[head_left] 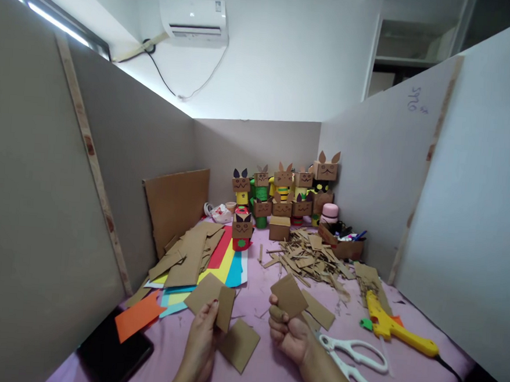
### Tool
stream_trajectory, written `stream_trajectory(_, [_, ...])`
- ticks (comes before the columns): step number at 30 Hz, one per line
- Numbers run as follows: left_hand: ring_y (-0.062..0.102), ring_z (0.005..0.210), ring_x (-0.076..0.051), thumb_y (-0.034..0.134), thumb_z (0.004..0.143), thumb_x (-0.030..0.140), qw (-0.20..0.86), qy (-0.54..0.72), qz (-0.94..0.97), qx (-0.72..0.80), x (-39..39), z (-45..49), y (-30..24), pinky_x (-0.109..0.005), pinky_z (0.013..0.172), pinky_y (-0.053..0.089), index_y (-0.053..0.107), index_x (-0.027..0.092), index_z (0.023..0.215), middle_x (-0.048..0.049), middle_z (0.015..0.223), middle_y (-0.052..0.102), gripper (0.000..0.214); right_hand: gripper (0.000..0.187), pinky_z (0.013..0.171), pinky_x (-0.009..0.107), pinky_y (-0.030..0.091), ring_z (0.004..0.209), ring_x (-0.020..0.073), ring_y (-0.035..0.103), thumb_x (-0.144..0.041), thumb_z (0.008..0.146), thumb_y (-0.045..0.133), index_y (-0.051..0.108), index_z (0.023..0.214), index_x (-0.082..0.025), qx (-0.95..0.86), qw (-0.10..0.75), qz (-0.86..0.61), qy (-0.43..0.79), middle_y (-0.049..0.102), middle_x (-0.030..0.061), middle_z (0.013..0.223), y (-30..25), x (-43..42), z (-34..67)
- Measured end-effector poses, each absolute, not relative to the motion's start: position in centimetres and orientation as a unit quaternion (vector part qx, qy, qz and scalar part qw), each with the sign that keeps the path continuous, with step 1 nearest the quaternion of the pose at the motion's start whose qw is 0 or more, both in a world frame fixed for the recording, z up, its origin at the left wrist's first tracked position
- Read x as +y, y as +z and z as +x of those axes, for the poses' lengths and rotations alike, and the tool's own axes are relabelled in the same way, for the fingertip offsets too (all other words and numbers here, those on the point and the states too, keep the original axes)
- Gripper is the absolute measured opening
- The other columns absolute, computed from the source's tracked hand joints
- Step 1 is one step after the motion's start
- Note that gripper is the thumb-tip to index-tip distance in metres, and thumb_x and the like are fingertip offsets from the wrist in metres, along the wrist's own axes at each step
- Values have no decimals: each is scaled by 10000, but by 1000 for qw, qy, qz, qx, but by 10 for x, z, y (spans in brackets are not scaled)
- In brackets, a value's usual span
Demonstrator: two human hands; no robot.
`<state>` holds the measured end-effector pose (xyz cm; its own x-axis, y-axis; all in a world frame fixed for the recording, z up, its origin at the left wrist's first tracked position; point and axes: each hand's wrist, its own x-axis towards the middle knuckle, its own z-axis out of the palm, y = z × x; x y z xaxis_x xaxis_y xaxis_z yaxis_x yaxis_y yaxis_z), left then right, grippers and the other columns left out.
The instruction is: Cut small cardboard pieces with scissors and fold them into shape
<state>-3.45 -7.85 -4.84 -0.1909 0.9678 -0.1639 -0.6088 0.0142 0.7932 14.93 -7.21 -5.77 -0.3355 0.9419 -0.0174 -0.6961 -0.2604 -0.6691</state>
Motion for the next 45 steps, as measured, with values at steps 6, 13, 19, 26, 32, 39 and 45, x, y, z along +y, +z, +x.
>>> stream_trajectory(6, [331, 335, 11, 502, 758, -5, 708, 625, 202, 260, -90, -43, -48, -81, 351, 284, 617, 104, 784, 83, 502, 373, 160, 273, 362, 172, 77, 362, 45, 74, -285, 556, 725, 511, 707, -208, -280, 534, -178, 778, 258, -139, 400, -58, -74, 145])
stream_trajectory(13, [315, 331, 19, 372, 764, -95, 735, 615, 200, 202, -94, -50, -55, -54, 351, 280, 617, 111, 832, 87, 514, 321, 327, 303, 370, 175, 65, 374, 40, 42, -276, 538, 731, 543, 766, -209, -281, 536, -183, 775, 235, -145, 402, -60, -77, 144])
stream_trajectory(19, [326, 331, -9, 602, 731, 137, 669, 626, 275, 292, -91, -39, -52, -116, 346, 272, 616, 136, 809, 95, 477, 371, 79, 274, 372, 185, 72, 338, 38, 96, -300, 557, 686, 552, 779, -212, -287, 565, -248, 733, 249, -143, 385, -59, -77, 142])
stream_trajectory(26, [557, 581, -129, 692, 640, 341, 551, 633, 375, 394, -85, -28, -53, -213, 552, 430, 570, 163, 708, 15, 640, 607, 226, 205, 358, 161, 140, 321, 37, 300, -381, 641, 607, 511, 684, -205, -299, 633, -366, 613, 516, -78, 458, -65, -74, 133])
stream_trajectory(32, [578, 609, -141, 644, 666, 387, 523, 638, 376, 422, -85, -31, -53, -231, 552, 448, 530, 179, 802, 10, 693, 599, 273, 330, 381, 180, 281, 363, 70, 401, -475, 618, 665, 479, 599, -204, -340, 646, -403, 551, 471, -94, 420, -61, -75, 130])
stream_trajectory(39, [627, 645, -181, 656, 642, 387, 545, 628, 359, 424, -84, -32, -53, -267, 558, 479, 534, 182, 834, -10, 716, 648, 306, 362, 403, 208, 352, 405, 121, 490, -517, 622, 658, 513, 728, -203, -375, 645, -434, 505, 555, -63, 483, -67, -70, 132])
stream_trajectory(45, [646, 634, -181, 659, 642, 356, 566, 634, 335, 407, -82, -32, -53, -277, 569, 495, 535, 188, 834, -7, 699, 666, 284, 309, 446, 218, 369, 479, 139, 508, -484, 680, 629, 532, 749, -199, -411, 658, -461, 432, 548, -48, 532, -71, -71, 134])
